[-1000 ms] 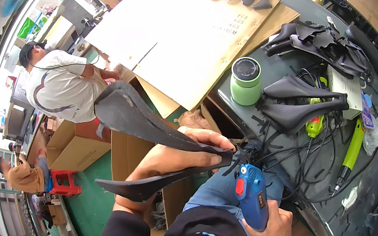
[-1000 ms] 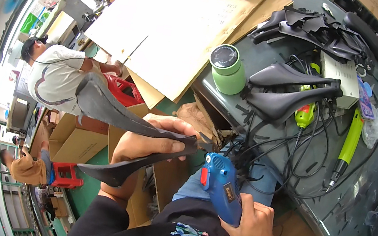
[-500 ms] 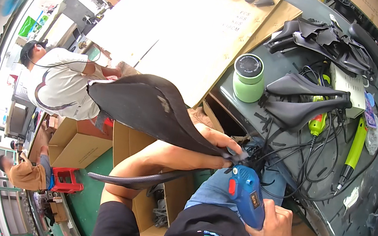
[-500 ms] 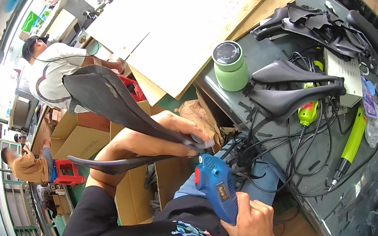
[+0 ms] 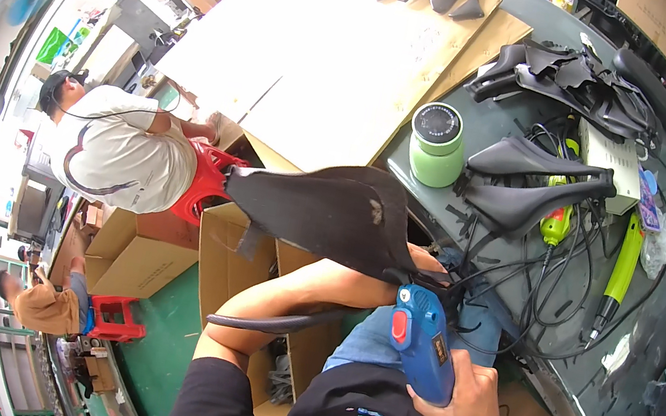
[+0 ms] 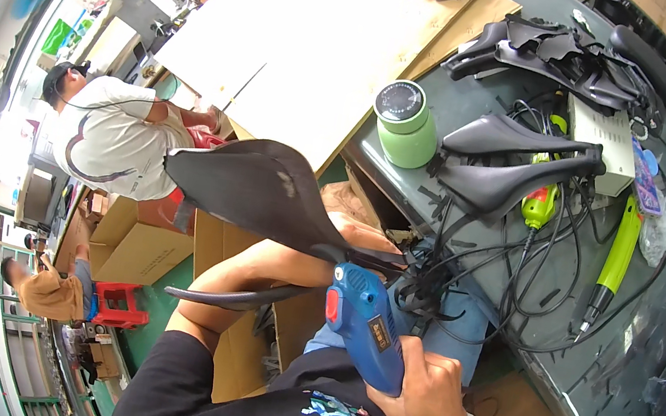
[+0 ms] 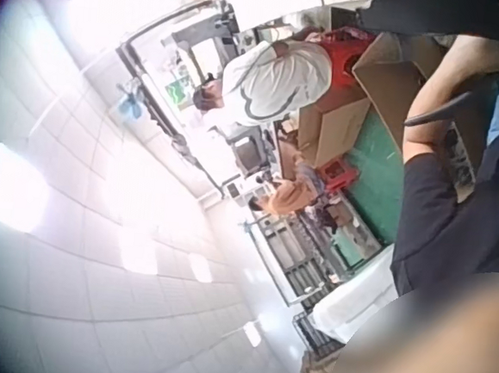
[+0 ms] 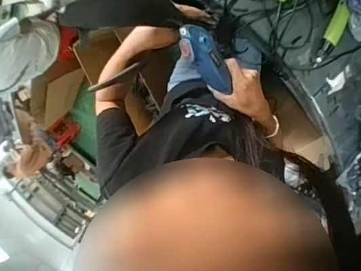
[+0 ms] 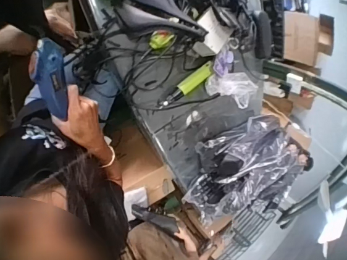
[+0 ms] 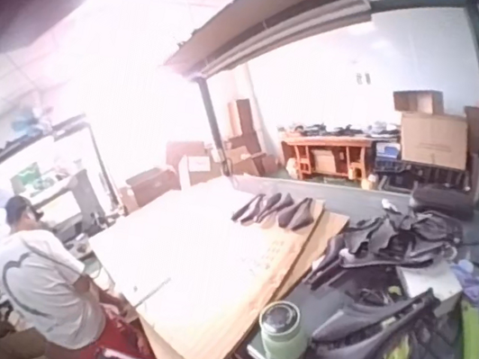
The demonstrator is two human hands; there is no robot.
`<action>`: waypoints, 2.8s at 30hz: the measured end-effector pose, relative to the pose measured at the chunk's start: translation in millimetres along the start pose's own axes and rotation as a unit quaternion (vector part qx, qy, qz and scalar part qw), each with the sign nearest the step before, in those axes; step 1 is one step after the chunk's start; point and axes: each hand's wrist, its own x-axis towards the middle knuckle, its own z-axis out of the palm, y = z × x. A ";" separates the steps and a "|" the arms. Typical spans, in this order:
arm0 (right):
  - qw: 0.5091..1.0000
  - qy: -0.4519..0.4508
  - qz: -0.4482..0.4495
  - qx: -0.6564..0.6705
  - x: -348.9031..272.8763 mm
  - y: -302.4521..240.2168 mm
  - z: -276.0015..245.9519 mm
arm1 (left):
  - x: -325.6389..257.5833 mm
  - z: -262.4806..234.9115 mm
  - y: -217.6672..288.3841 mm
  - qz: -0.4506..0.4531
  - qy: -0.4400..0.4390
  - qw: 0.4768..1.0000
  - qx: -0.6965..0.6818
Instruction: Applying glue and attaching covers to bicycle saddle frames in a manufacturing workshop.
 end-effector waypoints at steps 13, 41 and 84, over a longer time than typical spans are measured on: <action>0.999 0.025 0.043 -0.012 -2.1 9.7 -3.4 | -12.6 3.7 29.9 0.063 0.448 0.804 -0.386; 0.995 0.043 0.044 0.078 8.2 -10.8 -7.4 | -9.5 47.8 18.2 0.109 0.426 0.791 -0.426; 0.897 0.308 0.138 0.285 22.0 -0.4 -40.5 | -24.9 71.7 -20.6 -0.112 -0.141 0.766 -0.617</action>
